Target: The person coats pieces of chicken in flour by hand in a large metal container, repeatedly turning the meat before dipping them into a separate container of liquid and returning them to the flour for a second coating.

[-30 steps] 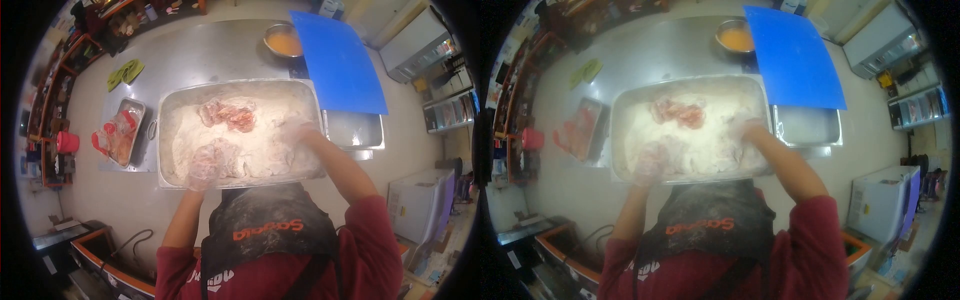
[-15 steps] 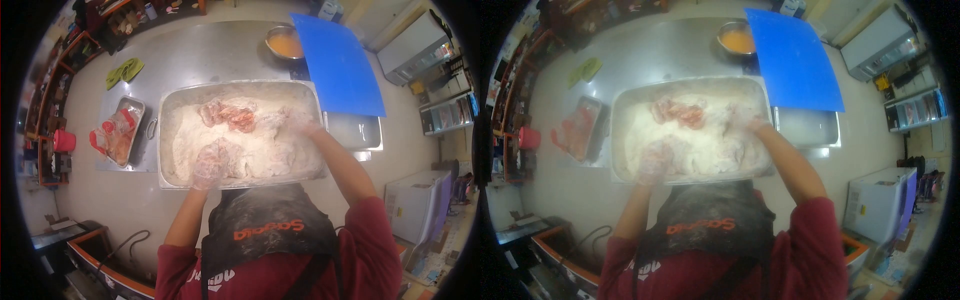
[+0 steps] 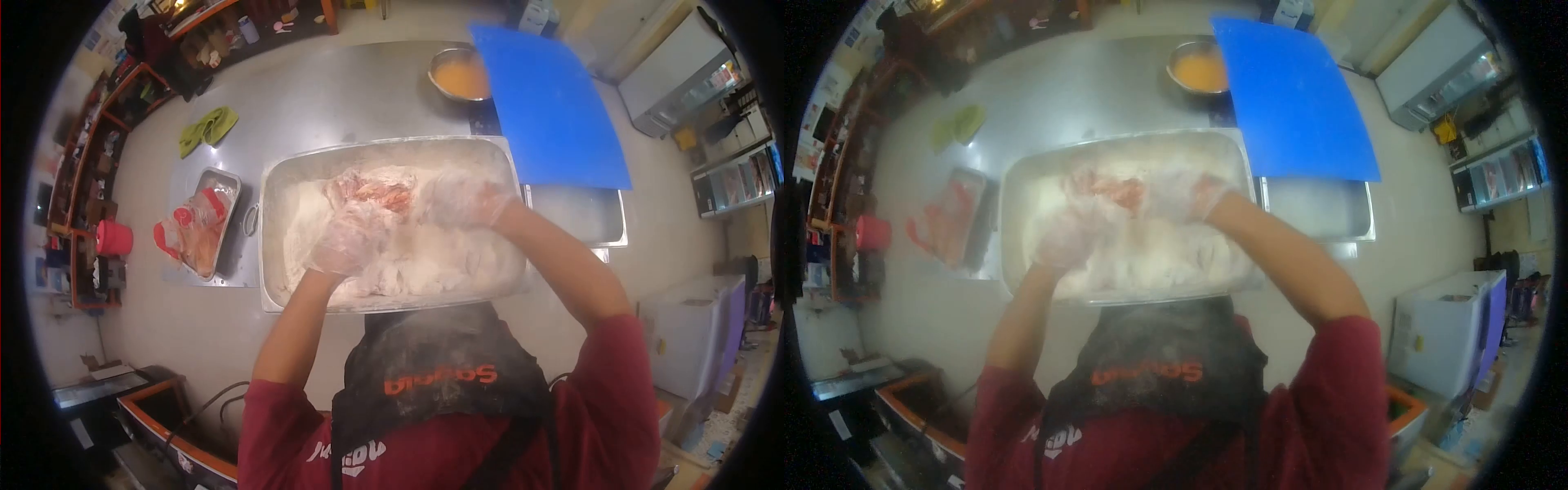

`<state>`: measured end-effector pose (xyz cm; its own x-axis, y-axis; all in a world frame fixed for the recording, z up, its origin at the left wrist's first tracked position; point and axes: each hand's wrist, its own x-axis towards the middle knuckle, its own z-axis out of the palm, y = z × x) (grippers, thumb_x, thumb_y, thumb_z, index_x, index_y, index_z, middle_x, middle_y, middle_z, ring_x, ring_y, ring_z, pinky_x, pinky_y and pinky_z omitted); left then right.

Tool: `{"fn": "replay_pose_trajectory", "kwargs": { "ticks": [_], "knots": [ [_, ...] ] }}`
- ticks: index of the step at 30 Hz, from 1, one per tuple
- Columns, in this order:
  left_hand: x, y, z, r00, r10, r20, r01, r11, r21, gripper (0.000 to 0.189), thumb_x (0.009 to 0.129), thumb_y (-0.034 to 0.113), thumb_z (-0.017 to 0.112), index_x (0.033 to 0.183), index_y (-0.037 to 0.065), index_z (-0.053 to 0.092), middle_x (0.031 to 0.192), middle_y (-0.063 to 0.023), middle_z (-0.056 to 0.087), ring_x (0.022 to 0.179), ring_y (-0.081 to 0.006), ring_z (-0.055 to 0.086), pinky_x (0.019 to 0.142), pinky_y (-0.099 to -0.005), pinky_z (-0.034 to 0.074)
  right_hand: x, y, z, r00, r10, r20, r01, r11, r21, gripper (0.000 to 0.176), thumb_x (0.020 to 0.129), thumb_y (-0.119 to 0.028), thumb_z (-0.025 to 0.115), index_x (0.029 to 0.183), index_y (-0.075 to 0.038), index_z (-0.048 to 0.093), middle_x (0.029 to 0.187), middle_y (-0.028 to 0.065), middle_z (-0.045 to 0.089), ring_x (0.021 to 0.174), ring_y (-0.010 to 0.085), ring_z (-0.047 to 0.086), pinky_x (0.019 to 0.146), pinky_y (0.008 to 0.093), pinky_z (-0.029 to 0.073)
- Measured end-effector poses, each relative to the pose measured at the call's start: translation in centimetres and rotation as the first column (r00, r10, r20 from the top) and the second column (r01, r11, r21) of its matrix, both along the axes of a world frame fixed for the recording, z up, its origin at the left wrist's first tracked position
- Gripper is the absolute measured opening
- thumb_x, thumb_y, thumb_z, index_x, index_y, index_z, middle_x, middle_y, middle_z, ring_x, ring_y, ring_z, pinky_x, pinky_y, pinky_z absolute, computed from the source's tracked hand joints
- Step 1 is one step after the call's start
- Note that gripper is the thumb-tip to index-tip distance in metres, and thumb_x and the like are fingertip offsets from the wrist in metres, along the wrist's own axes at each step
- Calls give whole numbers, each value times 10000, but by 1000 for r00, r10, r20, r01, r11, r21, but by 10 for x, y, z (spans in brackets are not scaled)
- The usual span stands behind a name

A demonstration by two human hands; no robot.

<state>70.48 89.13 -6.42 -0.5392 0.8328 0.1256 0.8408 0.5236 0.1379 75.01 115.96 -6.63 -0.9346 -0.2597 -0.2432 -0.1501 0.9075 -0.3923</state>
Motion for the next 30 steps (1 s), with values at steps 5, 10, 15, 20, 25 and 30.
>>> {"fn": "replay_pose_trajectory", "kwargs": {
  "ticks": [5,10,15,20,25,30],
  "knots": [
    [-31,23,-30,834,-265,-483,110,939,-325,274,878,237,668,1055,27,671,1041,-112,715,1012,-251,687,889,-422,542,7,-20,19,985,47,-169,-64,993,-101,192,864,-163,654,1010,-97,758,966,159,738,884,318,706,817,459,565],
    [-16,48,-7,966,-136,-220,37,915,-403,297,899,309,716,1071,70,674,1064,-83,728,1003,-242,692,894,-393,541,-6,-15,60,984,49,173,-70,991,118,232,925,-229,606,1061,-98,741,1072,195,708,1005,349,680,931,485,518],
    [-21,85,61,950,-64,304,153,948,-280,224,873,239,724,1055,118,679,1009,-65,709,1007,-234,682,881,-368,540,33,46,83,996,-91,4,91,994,-52,375,990,-350,527,1131,-60,717,1089,184,718,989,362,679,924,481,516],
    [14,147,117,858,-481,-179,490,872,5,166,910,229,650,1029,117,682,900,-72,676,957,-248,667,856,-405,538,115,123,157,901,-422,103,421,788,-448,258,941,-208,615,1018,-3,750,959,140,745,938,301,711,844,374,572],
    [66,275,145,896,-434,96,444,863,-240,161,939,231,623,1015,108,693,924,-85,690,977,-268,663,895,-411,529,163,236,106,937,-346,-57,321,913,-253,181,911,-177,654,937,-38,766,920,116,751,884,281,729,777,363,584],
    [99,364,48,799,-600,-36,596,798,-90,184,935,249,638,989,104,736,941,-114,721,979,-293,701,856,-410,563,202,293,29,882,-469,43,450,867,215,127,893,-161,679,901,-76,774,908,114,757,866,255,730,761,371,581]
  ]
}}
